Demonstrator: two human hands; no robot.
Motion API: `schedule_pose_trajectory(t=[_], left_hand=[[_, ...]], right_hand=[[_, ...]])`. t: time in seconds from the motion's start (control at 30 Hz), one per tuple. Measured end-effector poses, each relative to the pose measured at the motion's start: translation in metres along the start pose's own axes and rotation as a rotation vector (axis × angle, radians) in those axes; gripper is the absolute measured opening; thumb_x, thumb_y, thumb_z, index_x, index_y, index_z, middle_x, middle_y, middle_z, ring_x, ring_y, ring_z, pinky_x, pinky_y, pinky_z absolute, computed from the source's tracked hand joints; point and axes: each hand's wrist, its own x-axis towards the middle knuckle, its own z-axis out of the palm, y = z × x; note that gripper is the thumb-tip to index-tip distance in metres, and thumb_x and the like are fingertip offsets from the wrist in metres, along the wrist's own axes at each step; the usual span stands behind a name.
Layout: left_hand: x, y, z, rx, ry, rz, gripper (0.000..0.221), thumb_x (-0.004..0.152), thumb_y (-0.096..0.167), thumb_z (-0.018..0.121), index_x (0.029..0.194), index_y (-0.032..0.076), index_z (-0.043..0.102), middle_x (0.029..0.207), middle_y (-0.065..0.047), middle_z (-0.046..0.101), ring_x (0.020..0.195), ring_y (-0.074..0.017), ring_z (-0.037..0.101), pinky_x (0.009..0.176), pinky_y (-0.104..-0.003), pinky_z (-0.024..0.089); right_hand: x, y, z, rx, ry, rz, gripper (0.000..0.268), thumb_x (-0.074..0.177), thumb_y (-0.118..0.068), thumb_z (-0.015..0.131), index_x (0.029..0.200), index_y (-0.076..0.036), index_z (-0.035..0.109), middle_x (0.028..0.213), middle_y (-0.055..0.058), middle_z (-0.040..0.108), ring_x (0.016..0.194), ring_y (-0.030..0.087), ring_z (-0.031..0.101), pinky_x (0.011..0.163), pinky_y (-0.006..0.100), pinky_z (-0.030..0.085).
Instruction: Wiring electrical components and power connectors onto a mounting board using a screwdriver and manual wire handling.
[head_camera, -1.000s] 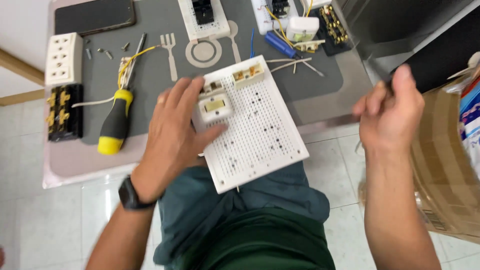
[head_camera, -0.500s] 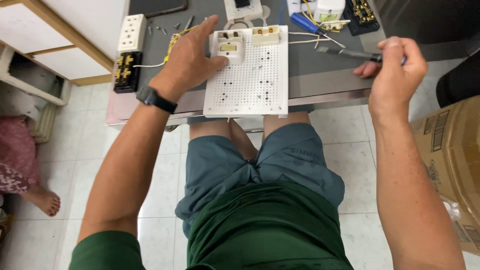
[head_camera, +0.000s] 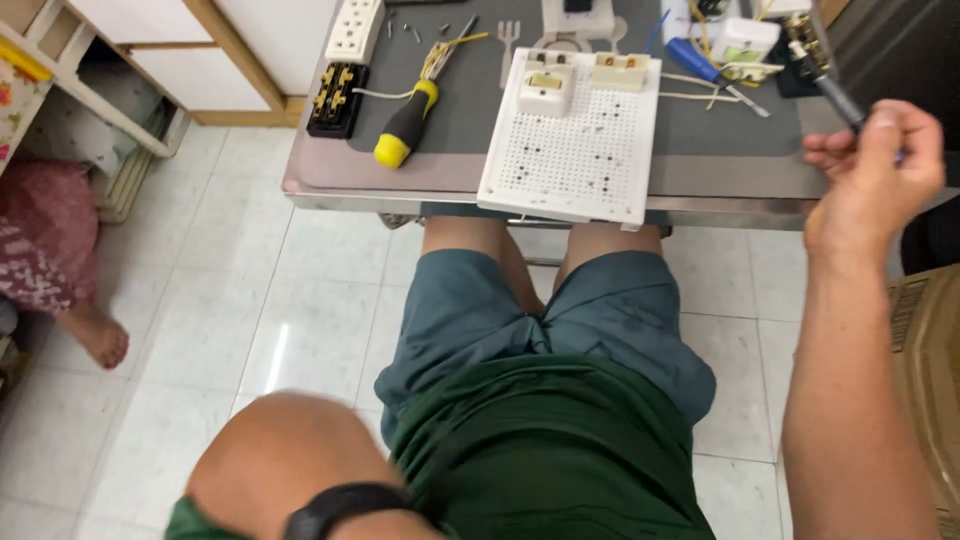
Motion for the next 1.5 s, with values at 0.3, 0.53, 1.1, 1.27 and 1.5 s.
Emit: schedule_pose_trajectory(t=[0.3, 0.53, 1.1, 1.27, 1.5], left_hand=[[-0.005, -0.102, 0.082, -0.488, -0.035, 0.321, 0.034, 0.087, 0.02, 0.059, 0.12, 0.01, 0.062, 0.114, -0.011, 0.068, 0.112, -0.0278, 0.063, 0.092, -0.045, 0.047], [-0.03, -0.19, 0.254, -0.09, -0.043, 0.273, 0.026, 0.082, 0.022, 0.062, 0.105, 0.008, 0.065, 0.112, -0.012, 0.058, 0.1, -0.0364, 0.053, 0.07, -0.051, 0.041], [-0.027, -0.189, 0.248, -0.329, 0.175, 0.314, 0.012, 0.088, 0.012, 0.062, 0.087, 0.006, 0.073, 0.1, -0.008, 0.068, 0.098, -0.0305, 0.058, 0.075, -0.046, 0.04], [-0.028, -0.192, 0.246, -0.348, 0.175, 0.306, 0.01, 0.088, 0.012, 0.063, 0.087, 0.007, 0.072, 0.1, -0.006, 0.068, 0.098, -0.0301, 0.06, 0.077, -0.044, 0.04], [-0.031, -0.195, 0.252, -0.363, 0.182, 0.301, 0.009, 0.088, 0.01, 0.064, 0.09, 0.007, 0.072, 0.103, -0.006, 0.068, 0.102, -0.0295, 0.059, 0.077, -0.043, 0.04]], right_hand=[[-0.016, -0.041, 0.005, 0.147, -0.002, 0.155, 0.053, 0.099, -0.01, 0.054, 0.15, -0.011, 0.041, 0.107, 0.002, 0.072, 0.082, 0.011, 0.074, 0.078, 0.024, 0.063], [-0.004, -0.053, 0.031, 0.014, -0.078, 0.201, 0.037, 0.082, 0.006, 0.048, 0.113, -0.009, 0.062, 0.081, 0.0, 0.06, 0.066, 0.01, 0.067, 0.062, 0.019, 0.057], [0.032, 0.014, 0.03, -0.039, -0.002, 0.072, 0.017, 0.079, -0.004, 0.062, 0.092, -0.007, 0.071, 0.071, 0.008, 0.069, 0.055, 0.015, 0.068, 0.056, 0.021, 0.066], [0.053, 0.055, 0.009, -0.129, -0.11, 0.126, 0.017, 0.09, -0.018, 0.058, 0.106, -0.017, 0.064, 0.081, -0.002, 0.065, 0.065, 0.01, 0.067, 0.064, 0.015, 0.057], [0.05, 0.049, 0.006, -0.071, -0.083, 0.059, 0.018, 0.087, -0.015, 0.06, 0.103, -0.011, 0.066, 0.079, 0.002, 0.062, 0.062, 0.012, 0.062, 0.059, 0.019, 0.059]])
